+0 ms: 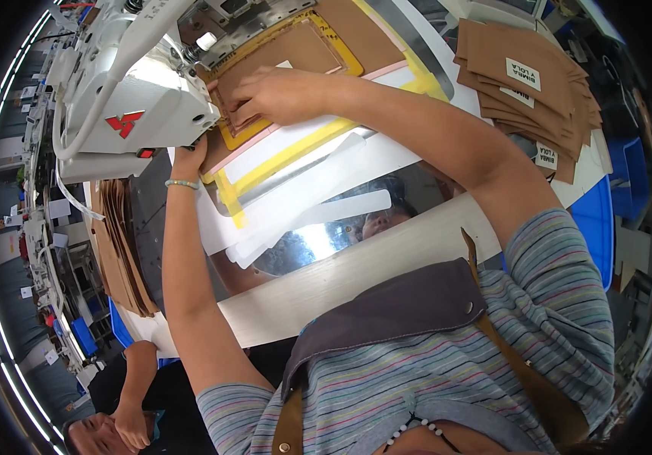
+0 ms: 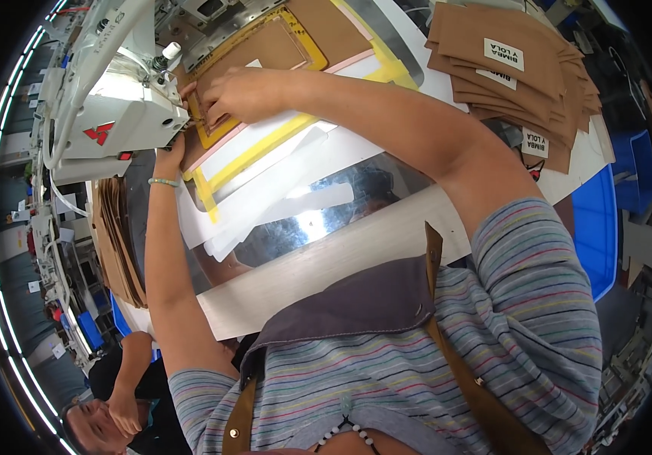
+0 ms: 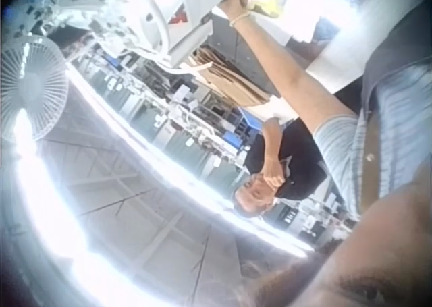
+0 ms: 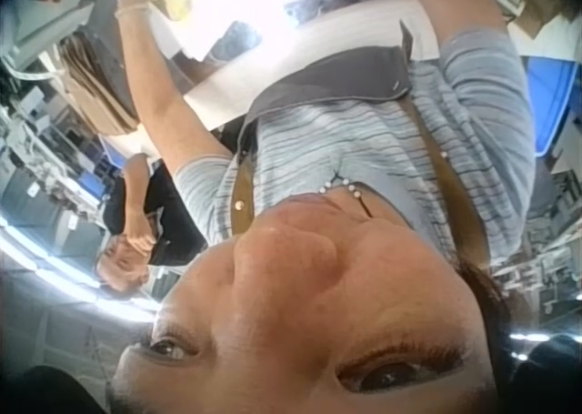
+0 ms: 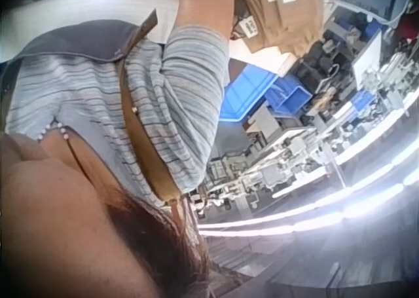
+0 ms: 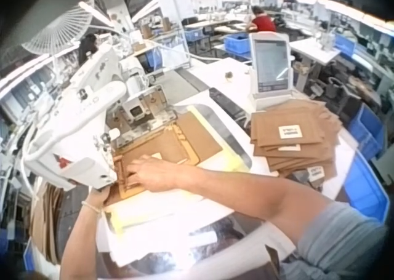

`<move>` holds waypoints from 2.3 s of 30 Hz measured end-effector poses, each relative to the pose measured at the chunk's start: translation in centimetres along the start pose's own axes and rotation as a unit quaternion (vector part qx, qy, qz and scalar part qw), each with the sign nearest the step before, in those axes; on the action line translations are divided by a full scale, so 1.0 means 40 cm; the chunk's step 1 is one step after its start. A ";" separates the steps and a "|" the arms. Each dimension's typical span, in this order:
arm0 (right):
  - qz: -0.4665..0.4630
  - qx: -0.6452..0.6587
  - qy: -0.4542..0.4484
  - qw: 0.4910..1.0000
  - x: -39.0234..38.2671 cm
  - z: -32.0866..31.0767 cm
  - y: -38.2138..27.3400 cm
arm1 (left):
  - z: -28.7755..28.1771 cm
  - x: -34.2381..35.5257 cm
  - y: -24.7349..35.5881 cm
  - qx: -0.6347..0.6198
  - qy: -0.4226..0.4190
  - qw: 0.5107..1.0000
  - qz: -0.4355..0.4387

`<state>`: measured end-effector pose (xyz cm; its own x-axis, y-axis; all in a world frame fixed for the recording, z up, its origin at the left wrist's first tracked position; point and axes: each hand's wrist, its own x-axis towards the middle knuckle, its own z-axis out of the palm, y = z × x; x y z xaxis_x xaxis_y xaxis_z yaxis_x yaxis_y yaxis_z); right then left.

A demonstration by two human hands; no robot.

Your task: Using an industrial sewing machine to stitch a leather bag component.

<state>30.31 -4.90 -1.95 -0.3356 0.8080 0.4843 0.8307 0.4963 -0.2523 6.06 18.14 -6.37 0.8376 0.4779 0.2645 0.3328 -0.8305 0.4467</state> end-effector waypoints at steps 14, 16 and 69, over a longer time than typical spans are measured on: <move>0.032 0.048 0.006 0.998 0.005 -0.010 0.002 | -0.020 0.041 0.136 0.093 0.002 0.976 0.198; 0.030 0.040 0.002 0.999 0.005 -0.009 0.002 | -0.030 0.048 0.151 0.112 -0.008 0.974 0.195; 0.107 -0.022 -0.101 0.989 0.043 -0.047 -0.015 | 0.003 -0.023 0.036 -0.011 0.095 0.995 -0.008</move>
<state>30.05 -4.40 0.60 -0.2279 0.9424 0.2447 0.9097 0.2957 -0.2915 5.81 16.46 -6.07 0.7350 0.5376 0.4133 0.3334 -0.8173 0.4700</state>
